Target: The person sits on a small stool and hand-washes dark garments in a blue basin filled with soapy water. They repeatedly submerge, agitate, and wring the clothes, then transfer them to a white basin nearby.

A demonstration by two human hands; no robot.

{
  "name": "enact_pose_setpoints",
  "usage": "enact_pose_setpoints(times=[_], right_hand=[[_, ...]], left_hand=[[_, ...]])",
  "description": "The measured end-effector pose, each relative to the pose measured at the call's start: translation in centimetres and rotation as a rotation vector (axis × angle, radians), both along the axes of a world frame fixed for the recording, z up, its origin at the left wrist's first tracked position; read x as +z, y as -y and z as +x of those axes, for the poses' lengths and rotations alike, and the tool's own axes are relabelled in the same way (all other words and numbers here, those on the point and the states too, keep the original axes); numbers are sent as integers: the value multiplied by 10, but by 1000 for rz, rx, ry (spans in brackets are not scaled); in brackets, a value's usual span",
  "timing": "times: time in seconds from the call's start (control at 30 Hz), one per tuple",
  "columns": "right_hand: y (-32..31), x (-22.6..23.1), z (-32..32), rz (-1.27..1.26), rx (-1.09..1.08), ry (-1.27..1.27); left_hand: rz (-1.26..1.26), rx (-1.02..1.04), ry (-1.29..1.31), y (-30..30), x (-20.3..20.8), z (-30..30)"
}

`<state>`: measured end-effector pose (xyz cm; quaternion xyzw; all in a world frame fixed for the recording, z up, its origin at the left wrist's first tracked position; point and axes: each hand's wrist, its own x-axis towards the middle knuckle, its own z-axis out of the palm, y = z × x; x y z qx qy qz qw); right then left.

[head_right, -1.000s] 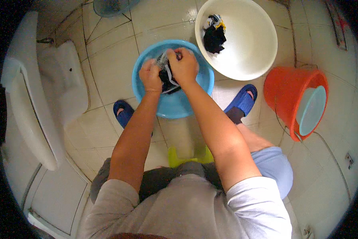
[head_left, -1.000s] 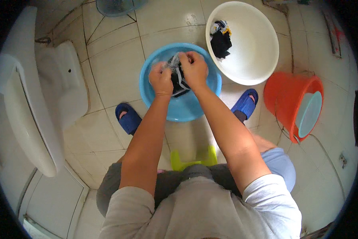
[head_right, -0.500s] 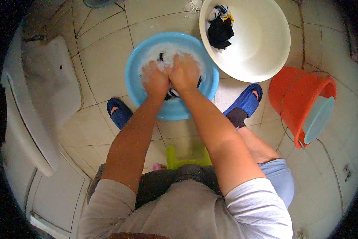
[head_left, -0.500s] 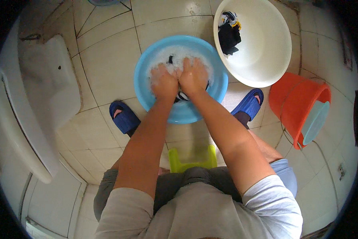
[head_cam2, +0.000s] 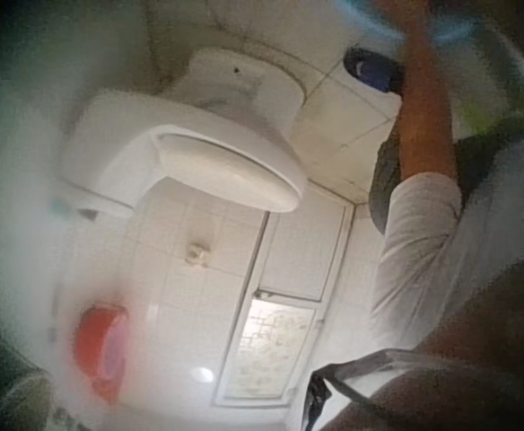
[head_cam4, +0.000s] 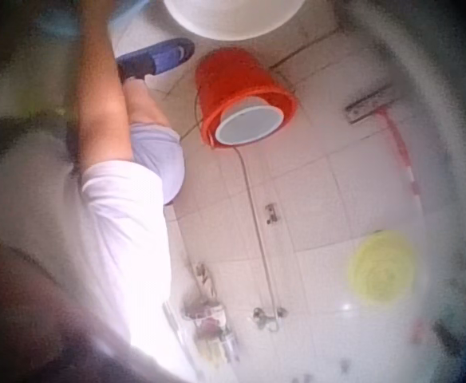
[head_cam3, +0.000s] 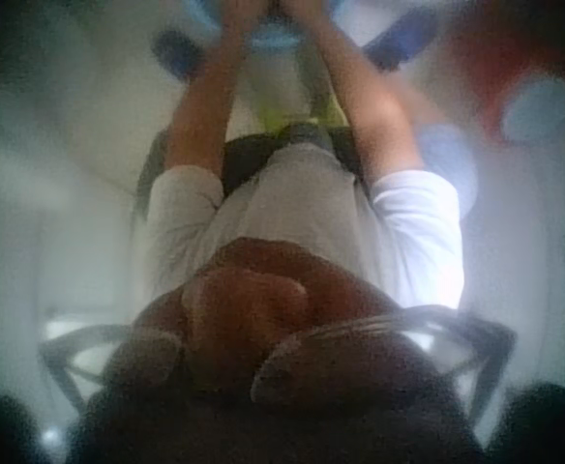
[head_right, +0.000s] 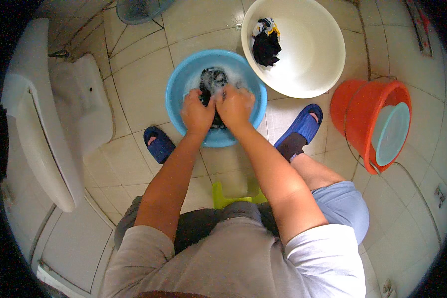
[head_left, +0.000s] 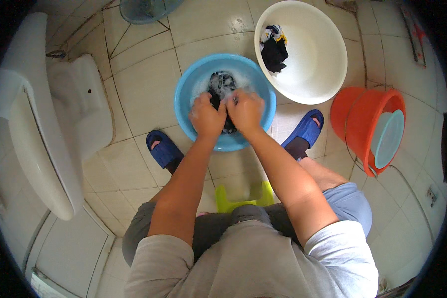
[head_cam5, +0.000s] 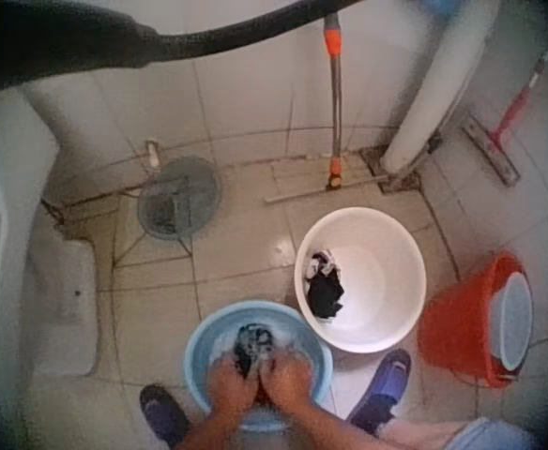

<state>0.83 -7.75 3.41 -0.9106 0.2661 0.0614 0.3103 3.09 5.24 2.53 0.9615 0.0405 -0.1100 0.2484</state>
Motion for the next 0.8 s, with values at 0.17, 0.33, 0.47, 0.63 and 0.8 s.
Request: enact_pose_setpoints(times=[0.17, 0.33, 0.47, 0.63, 0.8], right_hand=[[-11, -42, 1, -295, 257, -48], [1, -70, 43, -94, 336, -225], [21, -53, 67, 65, 219, -270], [54, -19, 40, 540, 80, -330], [65, 4, 0, 460, 133, -108]], left_hand=[[253, 4, 51, 18, -41, 11], [176, -75, -424, 2, -71, 51], [13, 32, -324, -12, -71, 59], [-433, 169, -226, -42, -40, 44], [-368, -35, -40, -46, 29, 40]])
